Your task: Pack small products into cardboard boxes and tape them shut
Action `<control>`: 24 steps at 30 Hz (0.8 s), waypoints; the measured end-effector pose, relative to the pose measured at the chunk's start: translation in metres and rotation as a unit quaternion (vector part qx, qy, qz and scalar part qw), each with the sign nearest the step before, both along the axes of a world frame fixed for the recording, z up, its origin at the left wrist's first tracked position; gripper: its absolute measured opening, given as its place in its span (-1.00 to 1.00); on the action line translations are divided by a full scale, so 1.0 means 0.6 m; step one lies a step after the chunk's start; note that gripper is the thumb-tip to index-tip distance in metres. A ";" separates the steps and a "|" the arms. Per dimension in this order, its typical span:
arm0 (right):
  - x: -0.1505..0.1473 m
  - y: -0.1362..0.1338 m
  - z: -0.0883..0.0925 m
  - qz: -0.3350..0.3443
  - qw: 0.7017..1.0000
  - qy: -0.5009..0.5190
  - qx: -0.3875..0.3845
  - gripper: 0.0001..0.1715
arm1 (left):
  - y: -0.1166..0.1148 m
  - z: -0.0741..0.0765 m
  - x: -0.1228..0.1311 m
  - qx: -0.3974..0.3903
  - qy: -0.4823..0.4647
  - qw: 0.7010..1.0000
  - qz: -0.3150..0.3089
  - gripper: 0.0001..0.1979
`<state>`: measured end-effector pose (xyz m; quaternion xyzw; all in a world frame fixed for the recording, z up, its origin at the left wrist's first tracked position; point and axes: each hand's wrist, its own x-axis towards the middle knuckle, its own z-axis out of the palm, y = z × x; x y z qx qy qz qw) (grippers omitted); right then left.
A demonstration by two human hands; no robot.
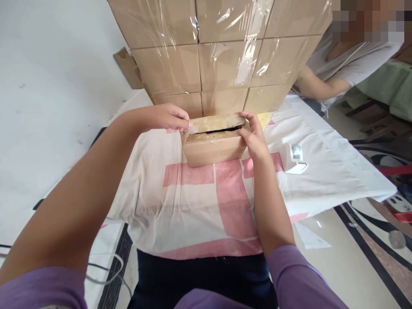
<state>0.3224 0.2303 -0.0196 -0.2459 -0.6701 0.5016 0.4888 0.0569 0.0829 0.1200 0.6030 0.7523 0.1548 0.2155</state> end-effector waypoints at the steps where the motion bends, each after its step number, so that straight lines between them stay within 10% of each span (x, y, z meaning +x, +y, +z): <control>1: 0.000 0.001 -0.001 0.002 1.000 -0.001 0.001 -0.44 | 0.008 -0.004 -0.003 -0.031 0.010 0.999 -0.026 -0.72; 24: 0.001 0.018 -0.013 0.009 0.999 -0.013 0.029 -0.47 | 0.047 -0.042 -0.002 -0.052 0.049 0.996 -0.060 -0.70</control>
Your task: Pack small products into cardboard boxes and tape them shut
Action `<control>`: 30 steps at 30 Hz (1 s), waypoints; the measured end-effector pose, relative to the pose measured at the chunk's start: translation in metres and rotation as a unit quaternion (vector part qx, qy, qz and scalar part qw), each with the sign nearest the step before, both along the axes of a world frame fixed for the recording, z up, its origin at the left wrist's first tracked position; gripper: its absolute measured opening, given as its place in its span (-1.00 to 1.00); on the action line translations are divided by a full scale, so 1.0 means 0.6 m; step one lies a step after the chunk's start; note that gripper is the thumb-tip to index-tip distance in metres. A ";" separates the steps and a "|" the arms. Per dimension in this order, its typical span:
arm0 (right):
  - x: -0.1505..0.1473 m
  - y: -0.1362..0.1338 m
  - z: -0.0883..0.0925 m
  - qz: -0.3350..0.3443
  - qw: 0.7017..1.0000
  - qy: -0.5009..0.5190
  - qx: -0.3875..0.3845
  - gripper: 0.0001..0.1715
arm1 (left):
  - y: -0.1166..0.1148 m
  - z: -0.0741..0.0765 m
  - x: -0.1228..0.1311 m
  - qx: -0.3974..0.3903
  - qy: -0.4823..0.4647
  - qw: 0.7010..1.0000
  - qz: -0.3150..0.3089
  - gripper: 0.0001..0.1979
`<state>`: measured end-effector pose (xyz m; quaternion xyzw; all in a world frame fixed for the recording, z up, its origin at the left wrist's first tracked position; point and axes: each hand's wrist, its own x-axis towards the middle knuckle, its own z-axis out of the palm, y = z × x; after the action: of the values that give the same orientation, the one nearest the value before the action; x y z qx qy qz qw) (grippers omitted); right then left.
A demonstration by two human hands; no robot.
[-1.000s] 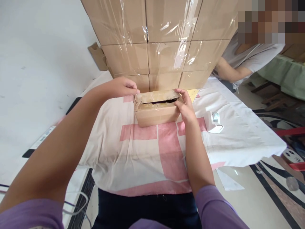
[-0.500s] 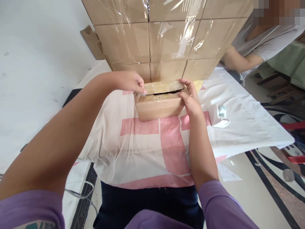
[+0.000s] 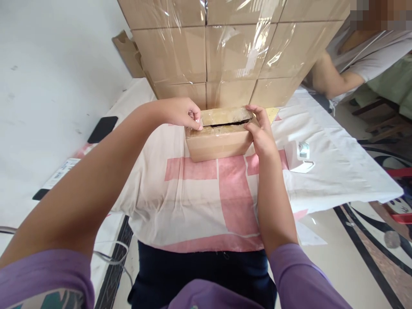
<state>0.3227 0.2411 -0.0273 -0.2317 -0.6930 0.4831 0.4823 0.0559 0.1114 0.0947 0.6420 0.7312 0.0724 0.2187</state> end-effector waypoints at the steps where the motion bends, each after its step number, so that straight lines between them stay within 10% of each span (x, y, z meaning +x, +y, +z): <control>1: 0.000 0.000 0.000 0.000 1.000 0.002 0.000 -0.47 | -0.003 0.005 0.006 0.000 0.011 1.000 -0.001 -0.69; 22: -0.002 -0.030 0.015 -0.025 0.999 0.033 -0.035 -0.45 | 0.012 0.011 0.017 0.058 0.047 0.997 0.037 -0.54; 30: 0.015 -0.051 0.009 0.012 0.999 0.003 -0.044 -0.11 | 0.001 -0.031 -0.021 0.093 -0.149 0.983 0.044 -0.42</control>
<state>0.3319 0.2103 -0.0216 -0.2424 -0.6725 0.5198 0.4677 0.0436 0.1118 0.0759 0.6089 0.7081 0.2447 0.2607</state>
